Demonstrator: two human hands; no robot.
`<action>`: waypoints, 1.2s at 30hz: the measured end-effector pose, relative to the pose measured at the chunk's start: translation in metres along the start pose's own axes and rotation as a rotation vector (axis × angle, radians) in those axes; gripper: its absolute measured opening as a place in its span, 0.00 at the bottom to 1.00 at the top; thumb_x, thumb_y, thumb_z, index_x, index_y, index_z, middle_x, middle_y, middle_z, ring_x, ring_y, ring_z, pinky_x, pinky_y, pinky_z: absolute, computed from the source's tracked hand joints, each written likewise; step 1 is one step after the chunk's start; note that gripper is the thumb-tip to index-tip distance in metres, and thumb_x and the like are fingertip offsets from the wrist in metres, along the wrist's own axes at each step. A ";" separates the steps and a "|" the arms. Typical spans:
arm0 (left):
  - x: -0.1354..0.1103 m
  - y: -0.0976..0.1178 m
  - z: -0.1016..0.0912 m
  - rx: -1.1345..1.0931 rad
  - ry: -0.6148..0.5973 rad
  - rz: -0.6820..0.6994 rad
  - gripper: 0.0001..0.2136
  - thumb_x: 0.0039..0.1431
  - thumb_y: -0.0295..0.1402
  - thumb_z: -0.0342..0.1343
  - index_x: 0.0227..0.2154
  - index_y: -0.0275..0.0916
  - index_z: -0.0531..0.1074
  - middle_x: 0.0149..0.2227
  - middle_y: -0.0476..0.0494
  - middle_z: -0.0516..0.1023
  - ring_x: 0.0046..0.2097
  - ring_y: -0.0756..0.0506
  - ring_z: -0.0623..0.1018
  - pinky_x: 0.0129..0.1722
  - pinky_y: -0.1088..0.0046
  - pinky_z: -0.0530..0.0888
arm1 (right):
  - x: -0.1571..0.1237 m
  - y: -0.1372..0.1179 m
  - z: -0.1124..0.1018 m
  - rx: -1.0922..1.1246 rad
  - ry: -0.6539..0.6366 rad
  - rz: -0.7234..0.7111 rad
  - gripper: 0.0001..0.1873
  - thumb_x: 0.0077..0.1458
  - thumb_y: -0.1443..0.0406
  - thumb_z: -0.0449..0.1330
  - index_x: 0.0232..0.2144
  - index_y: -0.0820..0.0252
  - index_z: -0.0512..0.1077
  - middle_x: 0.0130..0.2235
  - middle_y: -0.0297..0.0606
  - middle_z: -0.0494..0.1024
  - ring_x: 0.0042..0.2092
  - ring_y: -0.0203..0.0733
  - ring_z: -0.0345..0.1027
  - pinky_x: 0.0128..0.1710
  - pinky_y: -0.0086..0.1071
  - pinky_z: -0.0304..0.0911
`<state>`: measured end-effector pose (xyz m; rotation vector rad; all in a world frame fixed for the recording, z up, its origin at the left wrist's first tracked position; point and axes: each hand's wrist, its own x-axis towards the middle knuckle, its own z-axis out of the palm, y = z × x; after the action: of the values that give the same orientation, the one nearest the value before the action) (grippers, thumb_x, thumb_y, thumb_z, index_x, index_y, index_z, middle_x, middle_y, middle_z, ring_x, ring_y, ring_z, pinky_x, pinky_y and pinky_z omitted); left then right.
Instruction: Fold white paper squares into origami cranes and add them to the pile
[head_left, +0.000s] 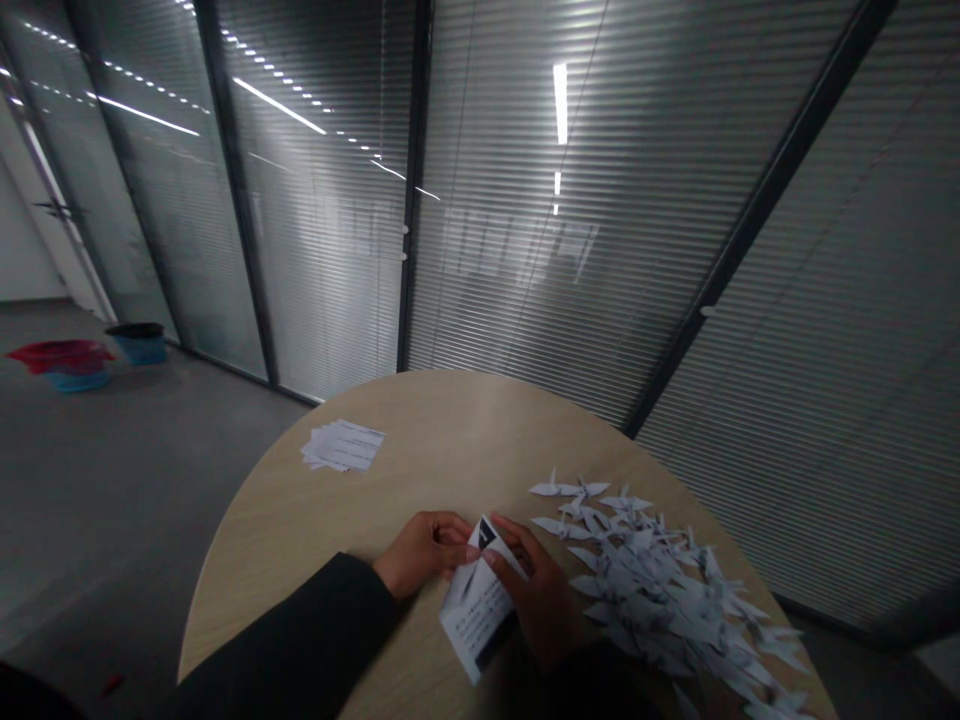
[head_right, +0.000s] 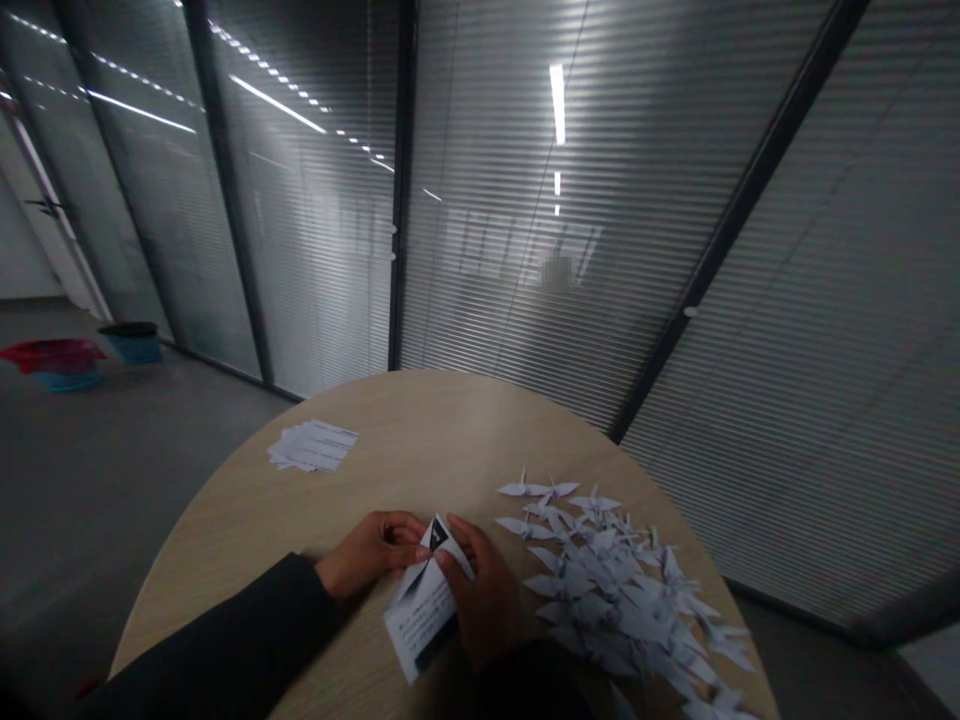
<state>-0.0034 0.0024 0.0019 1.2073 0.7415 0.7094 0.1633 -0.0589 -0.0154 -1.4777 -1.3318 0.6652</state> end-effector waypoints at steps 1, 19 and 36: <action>0.000 0.000 0.000 -0.007 0.018 0.011 0.23 0.30 0.44 0.73 0.28 0.33 0.76 0.23 0.49 0.76 0.23 0.52 0.72 0.23 0.78 0.67 | 0.000 -0.001 -0.001 -0.013 0.008 0.005 0.20 0.47 0.57 0.59 0.43 0.58 0.75 0.40 0.41 0.80 0.39 0.48 0.75 0.38 0.37 0.69; 0.002 -0.004 0.004 -0.055 0.049 0.056 0.25 0.33 0.51 0.69 0.25 0.34 0.74 0.22 0.49 0.74 0.24 0.50 0.73 0.23 0.77 0.69 | 0.000 0.001 0.001 -0.251 0.106 -0.503 0.07 0.55 0.63 0.58 0.32 0.55 0.76 0.33 0.38 0.77 0.36 0.42 0.73 0.36 0.33 0.69; -0.005 -0.002 0.010 0.220 0.130 0.266 0.14 0.45 0.43 0.64 0.22 0.36 0.78 0.22 0.46 0.75 0.27 0.48 0.71 0.28 0.75 0.64 | -0.004 -0.004 0.011 0.119 -0.039 -0.002 0.12 0.48 0.56 0.62 0.31 0.58 0.70 0.29 0.36 0.78 0.31 0.42 0.73 0.31 0.31 0.67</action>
<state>0.0025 -0.0072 0.0027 1.4890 0.7894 0.9511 0.1513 -0.0595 -0.0158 -1.3737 -1.3004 0.7619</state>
